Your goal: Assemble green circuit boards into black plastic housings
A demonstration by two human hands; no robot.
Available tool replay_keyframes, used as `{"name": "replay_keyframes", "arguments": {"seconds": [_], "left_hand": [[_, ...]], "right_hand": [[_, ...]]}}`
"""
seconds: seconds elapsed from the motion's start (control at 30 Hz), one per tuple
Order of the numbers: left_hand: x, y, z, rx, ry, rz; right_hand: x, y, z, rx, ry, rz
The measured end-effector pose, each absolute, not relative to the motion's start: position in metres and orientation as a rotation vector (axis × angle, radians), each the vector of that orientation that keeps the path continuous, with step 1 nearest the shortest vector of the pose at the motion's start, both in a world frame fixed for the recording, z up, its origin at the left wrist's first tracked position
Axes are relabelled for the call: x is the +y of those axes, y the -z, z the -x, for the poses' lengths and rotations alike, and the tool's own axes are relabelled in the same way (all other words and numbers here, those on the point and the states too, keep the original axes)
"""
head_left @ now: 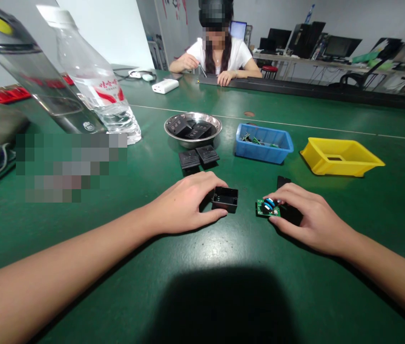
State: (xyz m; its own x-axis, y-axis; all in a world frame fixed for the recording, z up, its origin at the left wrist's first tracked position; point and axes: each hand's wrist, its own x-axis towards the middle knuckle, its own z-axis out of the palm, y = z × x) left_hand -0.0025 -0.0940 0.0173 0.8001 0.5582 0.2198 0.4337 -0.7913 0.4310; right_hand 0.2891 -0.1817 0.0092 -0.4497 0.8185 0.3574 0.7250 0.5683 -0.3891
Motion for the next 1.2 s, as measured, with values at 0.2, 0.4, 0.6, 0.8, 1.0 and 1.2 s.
{"name": "replay_keyframes", "arguments": {"seconds": [0.2, 0.4, 0.6, 0.8, 1.0, 1.2], "left_hand": [[-0.0931, -0.0185, 0.0028, 0.709, -0.465, -2.61], [-0.0934, -0.0183, 0.0021, 0.69, -0.455, -2.615], [-0.0927, -0.0182, 0.0016, 0.752, -0.425, -2.603], [-0.0916, -0.0166, 0.0025, 0.747, -0.404, -2.617], [-0.0916, -0.0164, 0.0034, 0.716, -0.383, -2.619], [-0.0925, -0.0169, 0.0029, 0.708, -0.397, -2.626]], "right_hand": [[-0.1812, -0.0085, -0.2897, -2.3, -0.242, 1.239], [-0.181, -0.0087, -0.2897, -2.304, -0.252, 1.244], [-0.1807, -0.0087, -0.2899, -2.305, -0.251, 1.244], [-0.1808, -0.0088, -0.2902, -2.315, -0.254, 1.242], [-0.1808, -0.0086, -0.2906, -2.315, -0.263, 1.244], [-0.181, -0.0087, -0.2908, -2.316, -0.272, 1.246]]}}
